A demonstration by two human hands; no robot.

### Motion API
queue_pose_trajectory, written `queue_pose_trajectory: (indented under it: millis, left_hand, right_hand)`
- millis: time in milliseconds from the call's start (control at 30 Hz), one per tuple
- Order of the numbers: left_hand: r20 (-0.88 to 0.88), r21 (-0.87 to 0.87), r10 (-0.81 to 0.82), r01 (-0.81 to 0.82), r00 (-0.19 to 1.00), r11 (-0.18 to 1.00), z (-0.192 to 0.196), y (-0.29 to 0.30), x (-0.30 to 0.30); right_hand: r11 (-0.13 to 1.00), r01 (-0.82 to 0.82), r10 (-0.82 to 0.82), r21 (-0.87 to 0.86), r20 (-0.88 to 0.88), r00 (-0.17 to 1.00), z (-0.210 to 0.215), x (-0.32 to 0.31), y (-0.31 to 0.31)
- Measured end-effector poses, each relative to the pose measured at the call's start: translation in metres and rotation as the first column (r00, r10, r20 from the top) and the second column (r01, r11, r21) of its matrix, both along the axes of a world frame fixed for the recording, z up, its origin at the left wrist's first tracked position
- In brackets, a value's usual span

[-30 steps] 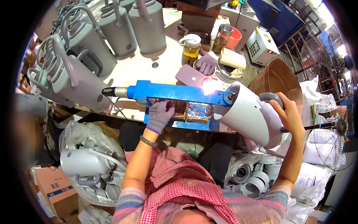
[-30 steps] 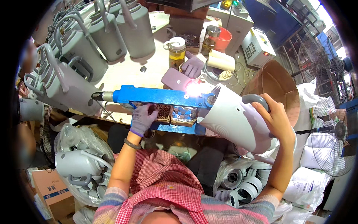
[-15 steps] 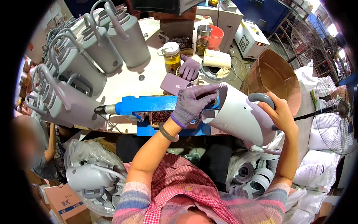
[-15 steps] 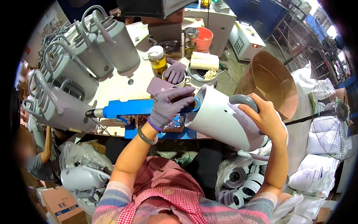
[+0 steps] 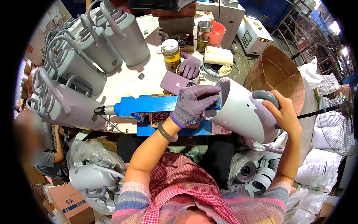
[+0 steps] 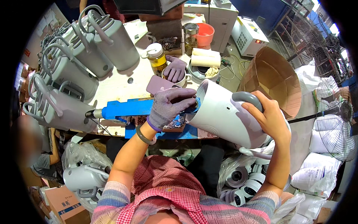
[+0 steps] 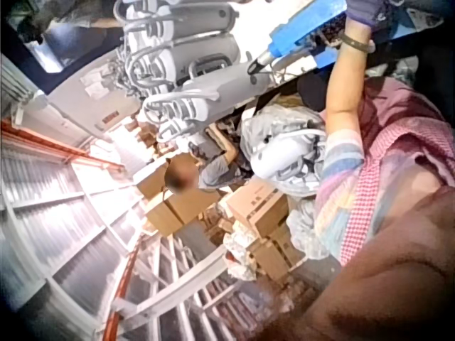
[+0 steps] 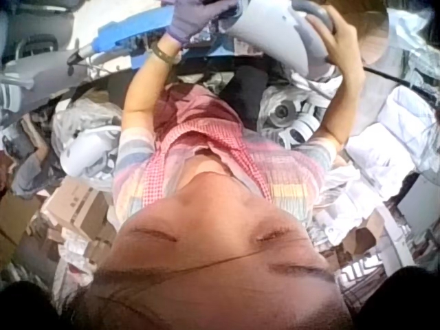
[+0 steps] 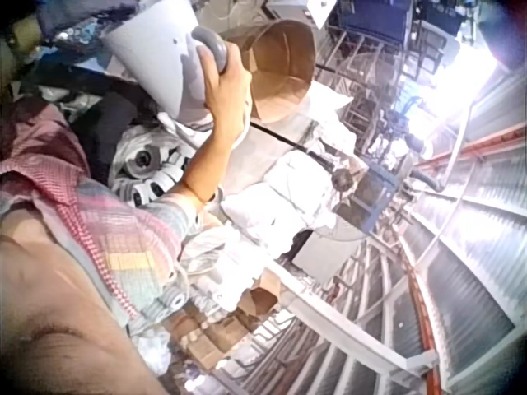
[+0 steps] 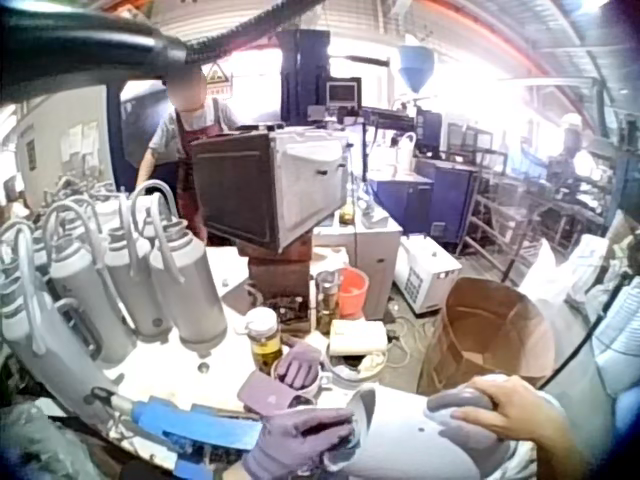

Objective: The person assembles grey plastic sprayers by attaching handles to the main body using a blue heating tool. They pick up a sprayer body, place it on the heated tool, and press a handle onto the connection point to fuse them. The person repeats this process for multiple units, placing the finished sprayers on a nearby table.

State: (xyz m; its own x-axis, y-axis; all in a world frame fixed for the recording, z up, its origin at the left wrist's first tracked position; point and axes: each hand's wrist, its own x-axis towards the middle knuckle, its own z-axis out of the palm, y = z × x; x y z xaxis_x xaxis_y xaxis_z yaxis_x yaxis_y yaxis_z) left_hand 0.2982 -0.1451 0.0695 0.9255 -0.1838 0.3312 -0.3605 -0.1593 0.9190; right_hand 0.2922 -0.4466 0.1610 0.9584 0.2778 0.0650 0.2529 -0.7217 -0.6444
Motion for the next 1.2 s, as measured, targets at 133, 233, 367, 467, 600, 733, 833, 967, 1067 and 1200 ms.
queue_pose_trajectory:
  millis: [133,233,367,467,600,733,833,967,1067,1200]
  left_hand:
    - [0.015,0.033,0.017,-0.017,1.0,0.999,0.005,-0.006,0.001]
    - [-0.021,-0.012,0.009,-0.009,1.0,1.0,0.003,-0.005,-0.003]
    - [-0.002,0.018,0.003,-0.003,1.0,1.0,0.003,-0.005,-0.003]
    - [0.041,0.093,0.005,-0.009,0.999,0.996,0.009,0.002,-0.007]
    - [-0.027,0.225,0.06,-0.053,0.998,0.973,0.015,0.04,-0.047]
    - [-0.021,0.839,0.033,0.0,0.999,0.545,-0.066,0.063,-0.075]
    - [-0.059,0.975,0.271,-0.002,0.961,0.222,-0.106,0.041,-0.047]
    - [-0.142,0.938,0.27,0.042,0.952,0.344,-0.119,0.046,-0.032]
    - [-0.047,0.834,0.242,-0.095,0.969,0.543,-0.128,0.057,-0.048]
    - [0.033,0.83,0.262,-0.173,0.964,0.53,-0.106,0.056,-0.053]
  right_hand:
    - [1.0,0.007,-0.007,-0.026,-0.007,1.0,-0.001,0.0,0.002]
    - [1.0,0.01,-0.011,-0.025,-0.022,1.0,0.001,-0.002,0.004]
    - [1.0,0.023,-0.024,-0.014,-0.057,0.998,0.008,-0.005,0.008]
    - [1.0,0.014,-0.015,-0.025,-0.066,0.998,0.01,-0.008,0.011]
    - [1.0,0.017,-0.017,-0.017,-0.022,1.0,0.006,-0.016,0.002]
    - [0.998,0.058,-0.062,-0.036,-0.118,0.991,0.009,-0.019,0.001]
    - [0.998,0.038,-0.042,-0.054,-0.076,0.996,0.005,-0.021,0.003]
    - [0.997,0.042,-0.045,-0.066,-0.04,0.998,0.006,-0.029,0.002]
    - [0.994,0.082,-0.089,-0.067,-0.098,0.991,0.011,-0.029,0.001]
    - [0.996,0.057,-0.061,-0.066,-0.057,0.997,0.002,-0.028,-0.005]
